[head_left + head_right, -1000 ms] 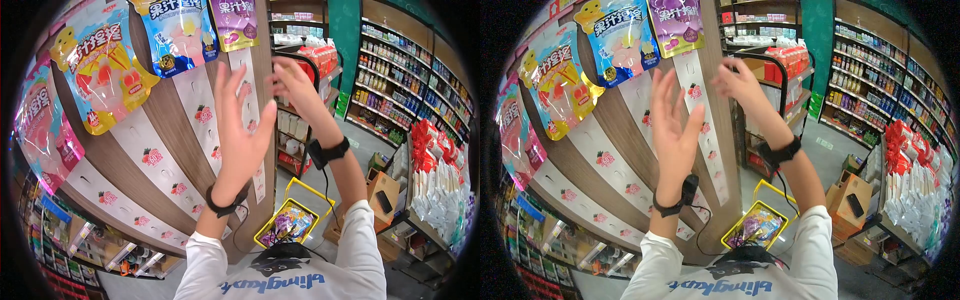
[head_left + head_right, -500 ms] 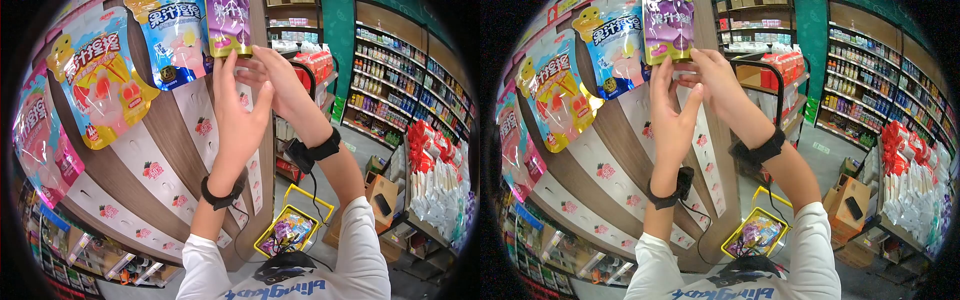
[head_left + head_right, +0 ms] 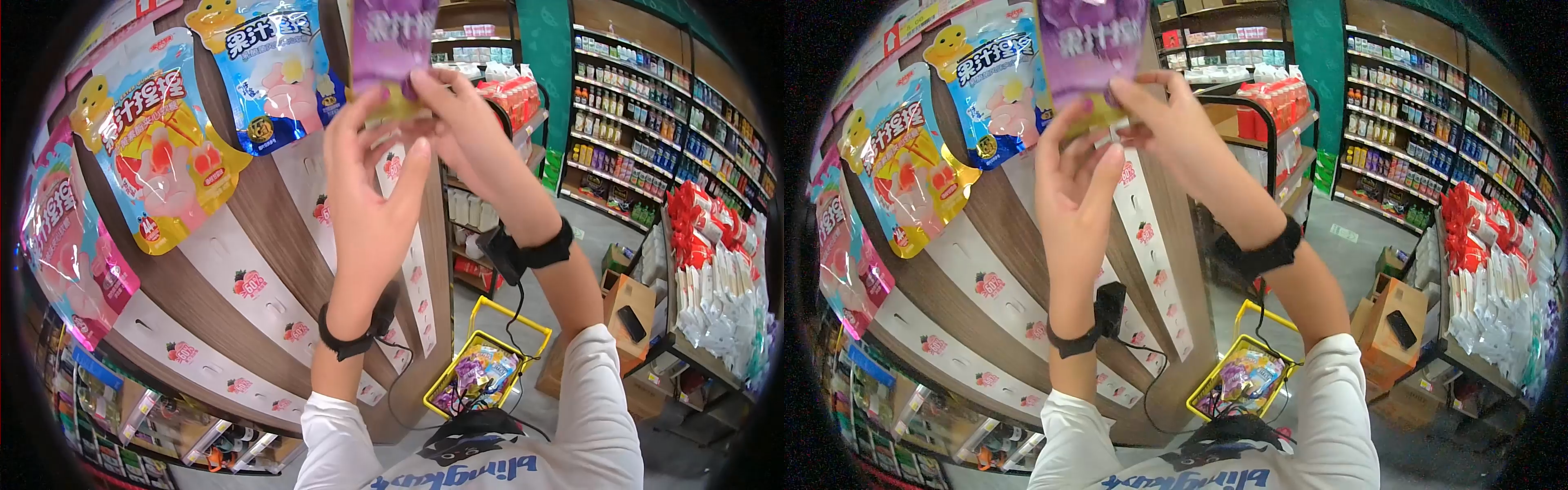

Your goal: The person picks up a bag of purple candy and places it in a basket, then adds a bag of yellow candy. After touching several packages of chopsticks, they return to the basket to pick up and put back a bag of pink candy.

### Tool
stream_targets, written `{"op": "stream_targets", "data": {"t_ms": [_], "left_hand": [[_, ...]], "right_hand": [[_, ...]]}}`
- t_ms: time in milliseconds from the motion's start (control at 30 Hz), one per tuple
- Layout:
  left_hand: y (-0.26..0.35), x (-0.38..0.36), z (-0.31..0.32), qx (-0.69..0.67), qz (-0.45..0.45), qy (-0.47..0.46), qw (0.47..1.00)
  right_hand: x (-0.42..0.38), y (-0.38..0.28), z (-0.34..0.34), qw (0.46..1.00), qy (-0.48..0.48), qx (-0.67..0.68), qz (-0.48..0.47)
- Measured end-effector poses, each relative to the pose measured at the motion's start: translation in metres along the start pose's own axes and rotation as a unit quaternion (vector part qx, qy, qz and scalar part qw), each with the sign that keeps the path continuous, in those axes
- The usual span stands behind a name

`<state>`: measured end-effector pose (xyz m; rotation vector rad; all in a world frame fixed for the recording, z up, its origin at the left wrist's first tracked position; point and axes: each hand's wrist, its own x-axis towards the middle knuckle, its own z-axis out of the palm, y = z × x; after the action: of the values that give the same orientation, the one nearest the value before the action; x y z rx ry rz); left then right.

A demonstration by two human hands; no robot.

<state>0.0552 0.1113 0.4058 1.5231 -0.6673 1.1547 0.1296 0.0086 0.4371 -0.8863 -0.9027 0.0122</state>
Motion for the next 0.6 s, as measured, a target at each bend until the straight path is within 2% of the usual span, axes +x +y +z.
{"op": "stream_targets", "data": {"t_ms": [67, 100, 200, 267, 333, 367, 400, 467, 500, 600], "left_hand": [[0.003, -0.021, -0.002, -0.045, -0.071, -0.014, 0.996], [0.003, -0.035, -0.002, -0.021, -0.077, -0.024, 0.997], [-0.005, -0.088, -0.005, 0.110, -0.057, -0.083, 0.989], [-0.012, -0.123, -0.009, 0.113, -0.092, -0.114, 0.983], [-0.020, -0.160, -0.011, 0.017, -0.271, -0.062, 0.960], [-0.024, -0.176, -0.011, -0.025, -0.363, -0.048, 0.930], [-0.027, -0.184, -0.009, -0.012, -0.369, -0.090, 0.925], [-0.031, -0.201, -0.004, 0.011, -0.381, -0.176, 0.908], [-0.034, -0.209, -0.002, 0.066, -0.381, -0.225, 0.894], [-0.033, -0.227, 0.009, -0.002, -0.437, -0.223, 0.871]], "right_hand": [[-0.026, 0.014, -0.006, 0.999, 0.009, -0.041, 0.021], [-0.041, 0.023, -0.011, 1.000, -0.001, -0.031, -0.001], [-0.094, 0.050, -0.034, 0.998, 0.057, -0.026, 0.011], [-0.134, 0.066, -0.051, 0.995, 0.076, -0.063, 0.018], [-0.179, 0.078, -0.064, 0.989, 0.082, -0.111, 0.053], [-0.207, 0.086, -0.067, 0.985, 0.097, -0.119, 0.073], [-0.226, 0.090, -0.069, 0.982, 0.106, -0.129, 0.093], [-0.256, 0.087, -0.073, 0.947, 0.083, -0.276, 0.141], [-0.269, 0.085, -0.074, 0.919, 0.069, -0.350, 0.170], [-0.298, 0.084, -0.070, 0.929, 0.125, -0.298, 0.181]]}}
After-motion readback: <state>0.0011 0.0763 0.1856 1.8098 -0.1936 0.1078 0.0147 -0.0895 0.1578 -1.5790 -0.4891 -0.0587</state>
